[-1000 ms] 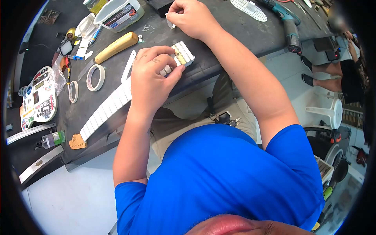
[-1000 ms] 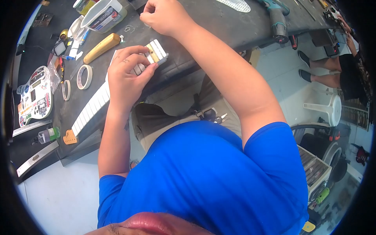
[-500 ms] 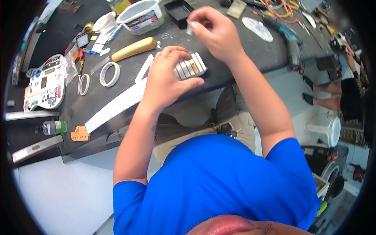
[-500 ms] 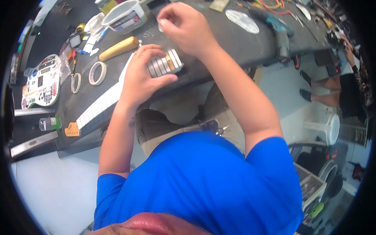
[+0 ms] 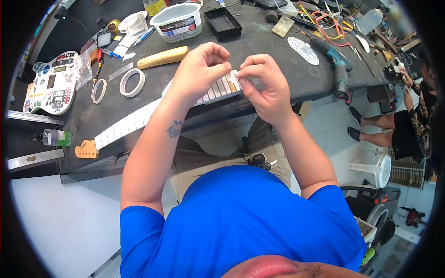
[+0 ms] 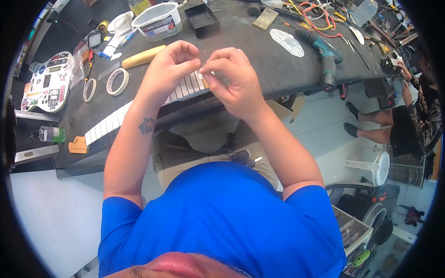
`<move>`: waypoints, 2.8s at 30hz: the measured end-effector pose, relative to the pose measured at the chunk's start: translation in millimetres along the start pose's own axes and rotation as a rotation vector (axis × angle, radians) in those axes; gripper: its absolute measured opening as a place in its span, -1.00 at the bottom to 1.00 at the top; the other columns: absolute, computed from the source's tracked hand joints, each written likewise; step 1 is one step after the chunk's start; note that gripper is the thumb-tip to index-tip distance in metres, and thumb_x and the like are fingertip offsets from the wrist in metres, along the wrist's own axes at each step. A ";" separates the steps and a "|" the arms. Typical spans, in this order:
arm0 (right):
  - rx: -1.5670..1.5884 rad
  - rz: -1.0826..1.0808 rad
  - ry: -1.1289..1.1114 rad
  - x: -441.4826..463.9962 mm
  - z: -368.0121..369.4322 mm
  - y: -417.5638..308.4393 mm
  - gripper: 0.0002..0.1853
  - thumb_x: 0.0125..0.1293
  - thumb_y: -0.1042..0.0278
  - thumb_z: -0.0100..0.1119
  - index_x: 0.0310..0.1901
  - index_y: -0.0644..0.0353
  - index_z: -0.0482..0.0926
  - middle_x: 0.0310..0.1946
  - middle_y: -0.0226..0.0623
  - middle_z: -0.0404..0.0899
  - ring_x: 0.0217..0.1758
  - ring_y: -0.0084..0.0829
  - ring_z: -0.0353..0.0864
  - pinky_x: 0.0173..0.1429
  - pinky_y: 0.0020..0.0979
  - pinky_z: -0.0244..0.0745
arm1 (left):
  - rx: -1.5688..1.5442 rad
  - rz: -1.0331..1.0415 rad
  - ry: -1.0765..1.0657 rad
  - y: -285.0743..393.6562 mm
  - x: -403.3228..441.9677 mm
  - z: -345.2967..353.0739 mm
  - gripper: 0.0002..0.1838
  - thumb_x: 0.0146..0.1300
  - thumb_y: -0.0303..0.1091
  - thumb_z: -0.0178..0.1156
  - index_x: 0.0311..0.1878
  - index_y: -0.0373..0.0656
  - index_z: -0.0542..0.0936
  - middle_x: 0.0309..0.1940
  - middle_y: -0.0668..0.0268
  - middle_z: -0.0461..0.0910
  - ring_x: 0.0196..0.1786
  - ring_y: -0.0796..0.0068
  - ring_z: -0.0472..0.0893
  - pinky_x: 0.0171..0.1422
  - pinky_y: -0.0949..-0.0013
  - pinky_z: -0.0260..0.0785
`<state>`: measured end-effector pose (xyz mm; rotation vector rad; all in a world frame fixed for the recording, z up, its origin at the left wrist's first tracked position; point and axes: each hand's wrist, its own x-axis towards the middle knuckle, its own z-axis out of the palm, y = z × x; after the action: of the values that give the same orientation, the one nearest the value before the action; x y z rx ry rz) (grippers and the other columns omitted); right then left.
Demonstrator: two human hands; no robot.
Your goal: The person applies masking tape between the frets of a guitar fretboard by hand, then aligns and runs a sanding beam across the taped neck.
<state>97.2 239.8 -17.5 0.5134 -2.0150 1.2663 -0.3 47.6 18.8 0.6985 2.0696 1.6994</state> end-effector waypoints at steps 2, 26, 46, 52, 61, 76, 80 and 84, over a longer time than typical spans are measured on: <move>-0.070 -0.005 -0.030 -9.3 1.0 5.2 -0.78 0.28 0.52 0.48 -0.07 0.03 0.79 -0.02 -0.36 0.69 0.07 -0.21 0.63 0.17 -0.22 0.56 | 0.047 0.003 0.022 -5.1 6.9 -2.9 -0.65 0.43 -0.40 0.44 0.19 -0.28 0.62 -0.07 0.35 0.74 -0.02 0.63 0.69 0.09 0.43 0.54; -0.323 -0.084 -0.035 -27.6 14.3 14.8 -0.73 -0.02 0.63 0.50 -0.26 0.08 0.73 -0.12 -0.40 0.70 -0.08 -0.21 0.65 -0.08 -0.21 0.65 | 0.293 -0.136 0.145 -19.3 18.3 1.9 -0.59 0.29 -0.35 0.50 0.12 -0.28 0.61 -0.18 0.26 0.82 -0.14 0.58 0.74 -0.02 0.41 0.55; -0.313 -0.175 -0.054 -31.7 11.4 16.1 -0.70 -0.07 0.61 0.59 -0.25 0.11 0.77 -0.12 -0.40 0.70 -0.04 -0.19 0.68 -0.04 -0.22 0.67 | 0.243 -0.153 0.146 -25.3 19.5 3.0 -0.62 0.35 -0.38 0.49 0.12 -0.29 0.60 -0.17 0.26 0.81 -0.11 0.59 0.73 -0.01 0.42 0.55; -0.329 -0.195 -0.036 -33.7 13.6 18.3 -0.69 -0.09 0.63 0.58 -0.26 0.14 0.75 -0.13 -0.38 0.69 -0.04 -0.17 0.69 -0.06 -0.21 0.68 | 0.270 -0.159 0.157 -21.4 18.8 5.1 -0.64 0.34 -0.40 0.48 0.10 -0.27 0.58 -0.19 0.27 0.81 -0.15 0.61 0.72 -0.03 0.43 0.54; -0.332 -0.205 -0.037 -33.2 14.3 18.6 -0.68 -0.09 0.64 0.56 -0.26 0.15 0.74 -0.13 -0.38 0.69 -0.04 -0.17 0.69 -0.04 -0.21 0.68 | 0.249 -0.143 0.172 -24.4 19.9 4.0 -0.66 0.34 -0.41 0.48 0.07 -0.27 0.57 -0.19 0.27 0.80 -0.15 0.62 0.72 -0.04 0.45 0.54; -0.319 -0.214 -0.025 -34.0 14.8 18.4 -0.66 -0.08 0.70 0.56 -0.24 0.14 0.75 -0.14 -0.38 0.67 -0.09 -0.24 0.67 -0.02 -0.22 0.63 | 0.222 -0.126 0.178 -26.4 20.2 4.6 -0.69 0.36 -0.43 0.49 0.03 -0.25 0.56 -0.23 0.30 0.78 -0.17 0.65 0.70 -0.09 0.47 0.51; -0.332 -0.218 -0.026 -34.6 15.1 19.7 -0.67 -0.10 0.66 0.56 -0.25 0.15 0.74 -0.13 -0.38 0.68 -0.06 -0.20 0.69 -0.05 -0.22 0.67 | 0.255 -0.133 0.177 -25.3 21.2 4.6 -0.68 0.35 -0.43 0.50 0.03 -0.25 0.56 -0.24 0.31 0.77 -0.20 0.65 0.69 -0.11 0.47 0.51; -0.340 -0.223 -0.029 -34.7 15.1 20.0 -0.68 -0.11 0.64 0.56 -0.25 0.16 0.74 -0.12 -0.38 0.69 -0.06 -0.18 0.71 -0.07 -0.22 0.70 | 0.290 -0.123 0.180 -27.6 22.2 3.6 -0.69 0.34 -0.43 0.49 0.01 -0.23 0.55 -0.25 0.31 0.77 -0.21 0.66 0.68 -0.13 0.47 0.51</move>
<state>102.8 234.1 -59.6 0.5738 -2.0743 0.7678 -20.0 59.4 -8.3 0.5028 2.4615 1.4582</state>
